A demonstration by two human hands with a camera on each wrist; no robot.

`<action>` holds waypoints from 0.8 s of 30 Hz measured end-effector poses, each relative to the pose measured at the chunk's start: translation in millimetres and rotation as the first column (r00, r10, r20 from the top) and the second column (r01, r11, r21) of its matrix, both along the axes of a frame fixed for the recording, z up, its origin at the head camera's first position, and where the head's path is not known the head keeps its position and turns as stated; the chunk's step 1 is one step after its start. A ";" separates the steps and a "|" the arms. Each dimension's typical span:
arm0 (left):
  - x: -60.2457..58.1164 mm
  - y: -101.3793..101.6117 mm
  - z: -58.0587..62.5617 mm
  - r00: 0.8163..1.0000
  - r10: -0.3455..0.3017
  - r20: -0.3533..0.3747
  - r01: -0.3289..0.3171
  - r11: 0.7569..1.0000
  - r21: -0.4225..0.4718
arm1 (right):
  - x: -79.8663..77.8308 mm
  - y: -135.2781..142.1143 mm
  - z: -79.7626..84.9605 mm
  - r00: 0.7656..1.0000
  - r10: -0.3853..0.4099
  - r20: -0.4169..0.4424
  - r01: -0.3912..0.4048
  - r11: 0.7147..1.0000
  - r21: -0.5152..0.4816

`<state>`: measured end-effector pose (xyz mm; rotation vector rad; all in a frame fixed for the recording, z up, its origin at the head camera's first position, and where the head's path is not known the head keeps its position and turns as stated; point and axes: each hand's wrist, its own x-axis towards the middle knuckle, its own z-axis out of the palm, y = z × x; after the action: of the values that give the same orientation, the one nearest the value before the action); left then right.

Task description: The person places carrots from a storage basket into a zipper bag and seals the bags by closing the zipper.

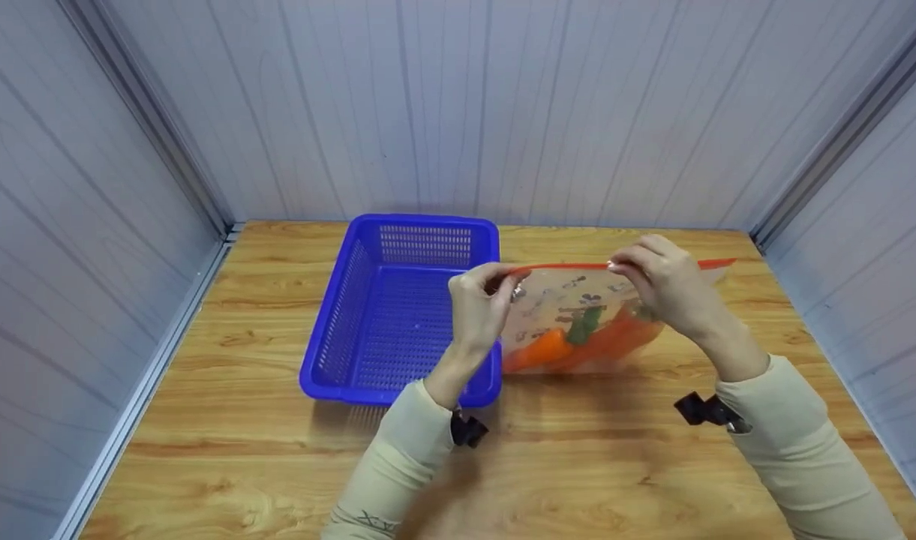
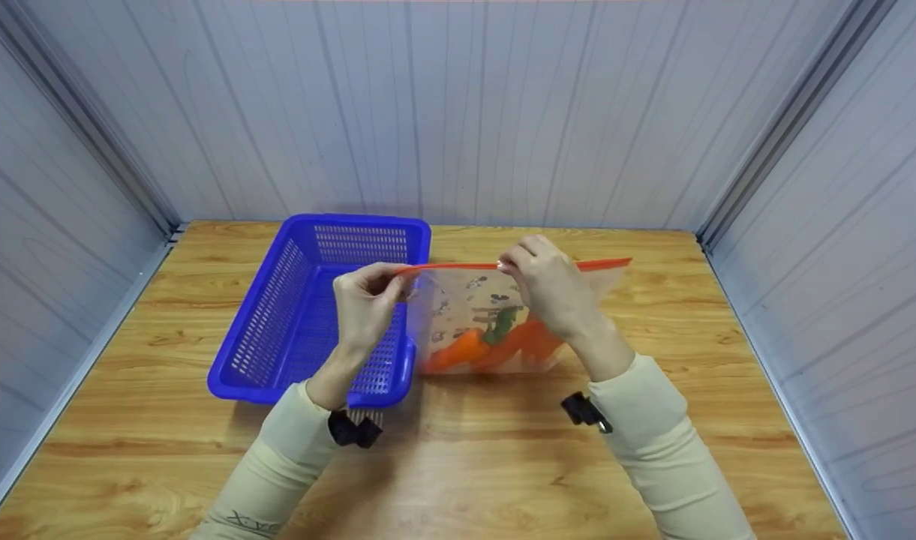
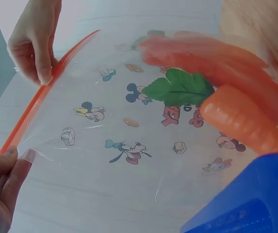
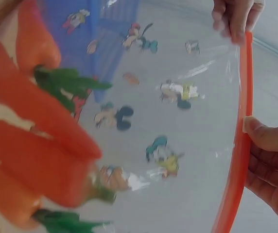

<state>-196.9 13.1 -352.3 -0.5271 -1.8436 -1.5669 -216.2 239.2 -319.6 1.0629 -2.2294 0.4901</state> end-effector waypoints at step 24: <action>-17.5 -34.0 -21.5 0.991 0.068 0.118 -0.074 0.996 0.052 | 8.9 65.6 1.6 0.981 -0.178 -0.078 0.175 0.984 -0.039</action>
<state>-214.4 -20.9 -373.8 -0.3473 -1.8770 -1.6261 -207.4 304.8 -318.0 0.8437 -2.2117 0.3968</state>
